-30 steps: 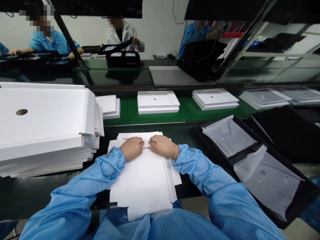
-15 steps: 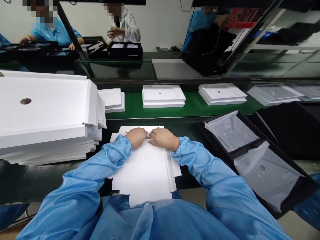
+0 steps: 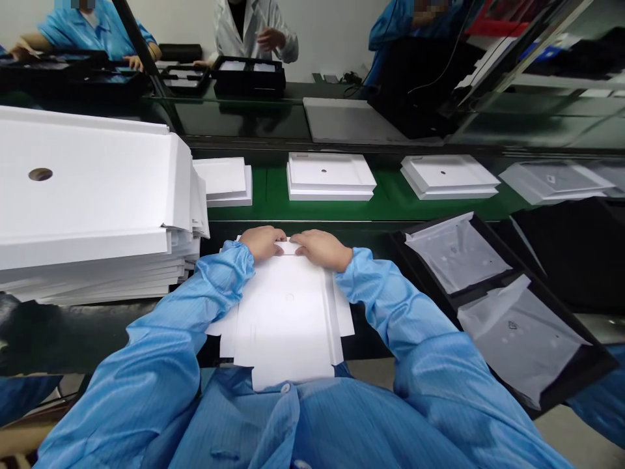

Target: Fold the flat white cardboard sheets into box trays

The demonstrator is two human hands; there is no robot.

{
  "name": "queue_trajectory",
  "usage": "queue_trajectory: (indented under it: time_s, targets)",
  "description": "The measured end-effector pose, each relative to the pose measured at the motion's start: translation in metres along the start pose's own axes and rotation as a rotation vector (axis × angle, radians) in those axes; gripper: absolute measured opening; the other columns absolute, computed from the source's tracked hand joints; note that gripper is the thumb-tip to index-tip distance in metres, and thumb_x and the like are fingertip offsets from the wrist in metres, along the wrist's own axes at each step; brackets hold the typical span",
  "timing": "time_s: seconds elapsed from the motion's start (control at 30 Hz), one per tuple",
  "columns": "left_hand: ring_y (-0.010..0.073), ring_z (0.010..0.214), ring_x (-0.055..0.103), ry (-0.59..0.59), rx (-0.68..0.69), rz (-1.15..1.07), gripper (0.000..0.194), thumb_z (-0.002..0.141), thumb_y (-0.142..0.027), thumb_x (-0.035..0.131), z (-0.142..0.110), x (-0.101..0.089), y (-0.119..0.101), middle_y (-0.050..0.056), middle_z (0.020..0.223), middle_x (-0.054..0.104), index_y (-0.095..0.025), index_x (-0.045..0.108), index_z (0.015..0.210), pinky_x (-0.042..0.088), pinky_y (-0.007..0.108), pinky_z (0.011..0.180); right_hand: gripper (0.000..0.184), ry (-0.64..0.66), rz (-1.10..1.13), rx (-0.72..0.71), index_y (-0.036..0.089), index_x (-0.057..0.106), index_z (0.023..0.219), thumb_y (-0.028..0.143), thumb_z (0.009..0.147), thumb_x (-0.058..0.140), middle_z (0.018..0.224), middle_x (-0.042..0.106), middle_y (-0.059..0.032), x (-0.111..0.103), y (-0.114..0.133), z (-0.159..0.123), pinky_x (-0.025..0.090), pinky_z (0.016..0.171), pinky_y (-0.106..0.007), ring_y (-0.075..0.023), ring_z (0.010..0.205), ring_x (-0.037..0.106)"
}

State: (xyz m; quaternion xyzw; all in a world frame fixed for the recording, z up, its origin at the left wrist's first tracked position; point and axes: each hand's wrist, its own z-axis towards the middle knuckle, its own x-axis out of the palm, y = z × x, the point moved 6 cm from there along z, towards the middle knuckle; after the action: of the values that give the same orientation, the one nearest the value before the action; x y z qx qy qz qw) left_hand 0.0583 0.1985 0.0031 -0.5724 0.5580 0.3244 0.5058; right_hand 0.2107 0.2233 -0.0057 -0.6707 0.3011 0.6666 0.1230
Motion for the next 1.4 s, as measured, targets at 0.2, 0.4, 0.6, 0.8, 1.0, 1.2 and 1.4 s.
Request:
queue_trajectory:
  time_s: [0.2, 0.4, 0.6, 0.8, 1.0, 1.2, 1.4]
  targets:
    - [0.0297, 0.114, 0.056, -0.137, 0.205, 0.161, 0.041, 0.093, -0.047, 0.061, -0.017, 0.015, -0.008, 0.012, 0.12, 0.063, -0.024, 0.071, 0.125, 0.04, 0.041, 0.095, 0.047, -0.078, -0.151, -0.034, 0.014, 0.061, 0.138, 0.043, 0.102, 0.053, 0.12, 0.068, -0.0149, 0.013, 0.006, -0.014, 0.042, 0.095, -0.036, -0.0283, 0.109, 0.061]
    - [0.0282, 0.107, 0.058, -0.246, 0.174, 0.139, 0.034, 0.1, -0.039, 0.05, -0.025, 0.015, -0.013, 0.014, 0.113, 0.065, -0.021, 0.072, 0.12, 0.038, 0.043, 0.091, 0.042, -0.027, -0.201, -0.017, 0.014, 0.065, 0.129, 0.036, 0.107, 0.037, 0.113, 0.073, -0.0157, 0.006, 0.016, -0.012, 0.042, 0.084, -0.036, -0.0278, 0.103, 0.065]
    - [0.0263, 0.104, 0.063, -0.23, 0.152, 0.059, 0.034, 0.103, -0.035, 0.045, -0.034, 0.007, -0.019, 0.01, 0.103, 0.071, -0.023, 0.075, 0.112, 0.037, 0.042, 0.088, 0.043, -0.005, -0.206, 0.031, 0.017, 0.069, 0.121, 0.036, 0.108, 0.034, 0.114, 0.075, -0.0153, -0.003, 0.02, -0.021, 0.043, 0.078, -0.034, -0.027, 0.102, 0.069]
    - [0.026, 0.104, 0.067, -0.263, 0.18, 0.074, 0.034, 0.102, -0.039, 0.048, -0.039, 0.005, -0.016, 0.009, 0.107, 0.076, -0.025, 0.074, 0.118, 0.037, 0.042, 0.09, 0.045, -0.027, -0.237, 0.027, 0.017, 0.06, 0.138, 0.039, 0.108, 0.033, 0.121, 0.074, -0.0147, -0.006, 0.017, -0.03, 0.046, 0.082, -0.033, -0.0259, 0.106, 0.07]
    - [0.0267, 0.121, 0.062, -0.357, 0.126, -0.015, 0.039, 0.103, -0.038, 0.045, -0.055, 0.006, 0.002, 0.01, 0.127, 0.071, -0.022, 0.066, 0.132, 0.037, 0.044, 0.104, 0.043, -0.039, -0.294, 0.054, 0.016, 0.066, 0.129, 0.033, 0.108, 0.033, 0.115, 0.076, -0.0147, -0.006, 0.004, -0.045, 0.045, 0.081, -0.034, -0.0269, 0.103, 0.071]
    - [0.0315, 0.123, 0.062, -0.295, -0.167, -0.444, 0.087, 0.09, -0.057, 0.06, -0.107, 0.022, 0.022, 0.017, 0.144, 0.059, -0.016, 0.028, 0.16, 0.049, 0.044, 0.101, 0.042, -0.061, -0.35, 0.128, 0.015, 0.066, 0.129, 0.026, 0.106, 0.034, 0.109, 0.077, -0.0137, -0.015, -0.014, -0.074, 0.04, 0.074, -0.032, -0.0258, 0.099, 0.071]
    - [0.0253, 0.104, 0.072, -0.075, -0.137, -0.798, 0.068, 0.085, -0.041, 0.064, -0.131, 0.027, 0.01, 0.005, 0.119, 0.074, -0.023, 0.045, 0.147, 0.057, 0.036, 0.088, 0.04, -0.131, -0.282, 0.313, 0.018, 0.071, 0.106, 0.034, 0.105, 0.034, 0.093, 0.076, -0.0087, -0.035, -0.023, -0.113, 0.029, 0.062, -0.03, -0.0221, 0.082, 0.068]
